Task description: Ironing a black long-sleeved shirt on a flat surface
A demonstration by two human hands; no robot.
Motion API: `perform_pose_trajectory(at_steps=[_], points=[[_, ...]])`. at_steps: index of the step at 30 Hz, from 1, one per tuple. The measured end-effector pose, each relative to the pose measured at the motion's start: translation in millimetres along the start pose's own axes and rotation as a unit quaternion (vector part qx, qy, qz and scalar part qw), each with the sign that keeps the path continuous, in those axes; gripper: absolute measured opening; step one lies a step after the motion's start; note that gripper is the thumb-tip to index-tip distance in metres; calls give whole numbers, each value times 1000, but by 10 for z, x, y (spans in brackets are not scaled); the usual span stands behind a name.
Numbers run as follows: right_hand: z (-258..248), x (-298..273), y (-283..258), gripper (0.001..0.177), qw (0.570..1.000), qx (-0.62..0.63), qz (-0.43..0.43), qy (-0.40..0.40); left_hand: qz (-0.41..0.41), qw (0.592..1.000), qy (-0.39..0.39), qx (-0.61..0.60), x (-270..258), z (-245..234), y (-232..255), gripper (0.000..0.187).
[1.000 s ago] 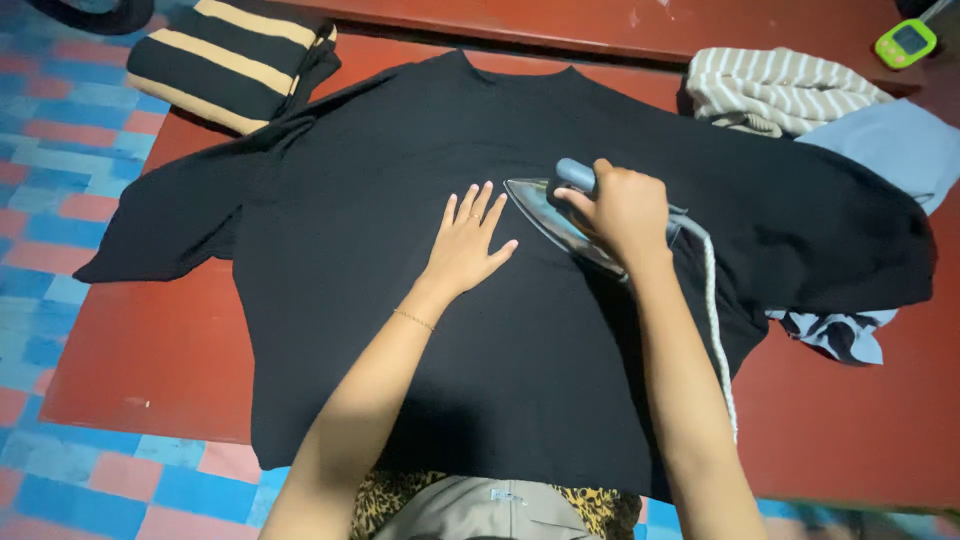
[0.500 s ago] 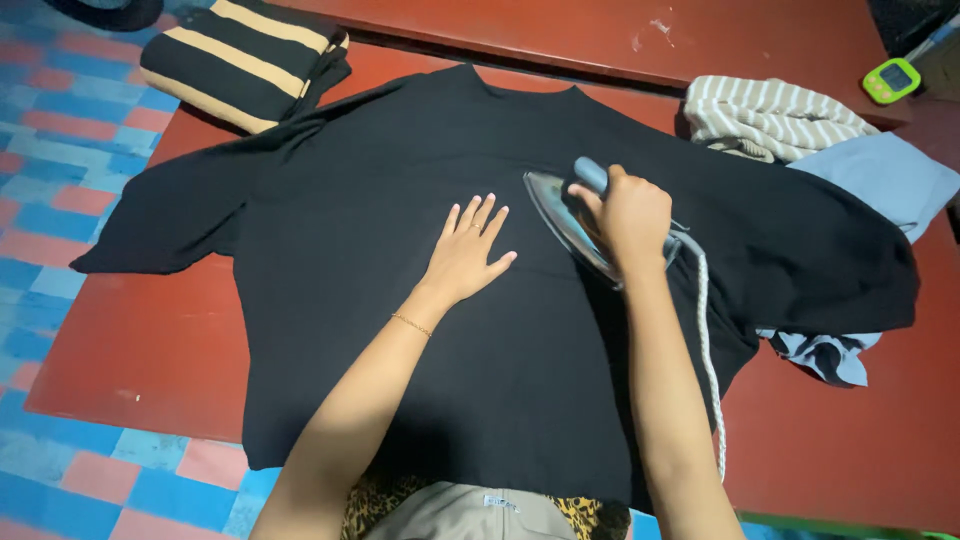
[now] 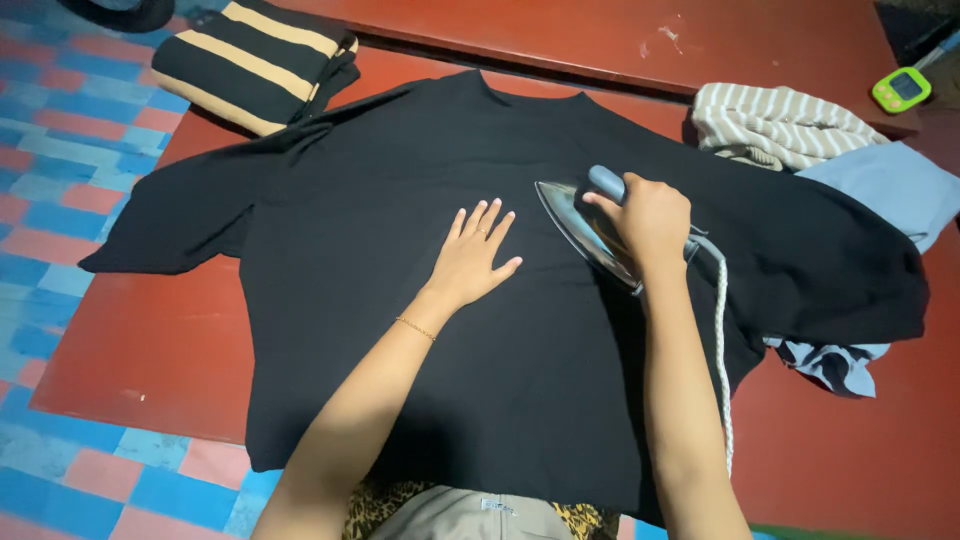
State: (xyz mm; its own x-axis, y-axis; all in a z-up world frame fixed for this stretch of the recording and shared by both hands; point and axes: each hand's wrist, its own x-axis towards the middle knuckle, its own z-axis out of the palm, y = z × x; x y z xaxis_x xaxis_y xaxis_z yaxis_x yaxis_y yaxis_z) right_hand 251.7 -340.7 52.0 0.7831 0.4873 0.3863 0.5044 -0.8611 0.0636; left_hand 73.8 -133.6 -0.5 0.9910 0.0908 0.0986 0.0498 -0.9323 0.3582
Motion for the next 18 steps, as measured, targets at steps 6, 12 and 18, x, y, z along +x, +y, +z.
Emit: perform_pose_trajectory(at_steps=[6,12,18], points=[[57,-2,-20,53,999,-17,46,14,17,999,26,23,8,29,-132,70],[-267,-97,-11,53,998,49,-10,-43,-28,996,72,33,-54,-131,-628,61],[-784,-217,-356,56,980,68,-104,-154,-71,995,63,-8,-51,-176,-696,52]])
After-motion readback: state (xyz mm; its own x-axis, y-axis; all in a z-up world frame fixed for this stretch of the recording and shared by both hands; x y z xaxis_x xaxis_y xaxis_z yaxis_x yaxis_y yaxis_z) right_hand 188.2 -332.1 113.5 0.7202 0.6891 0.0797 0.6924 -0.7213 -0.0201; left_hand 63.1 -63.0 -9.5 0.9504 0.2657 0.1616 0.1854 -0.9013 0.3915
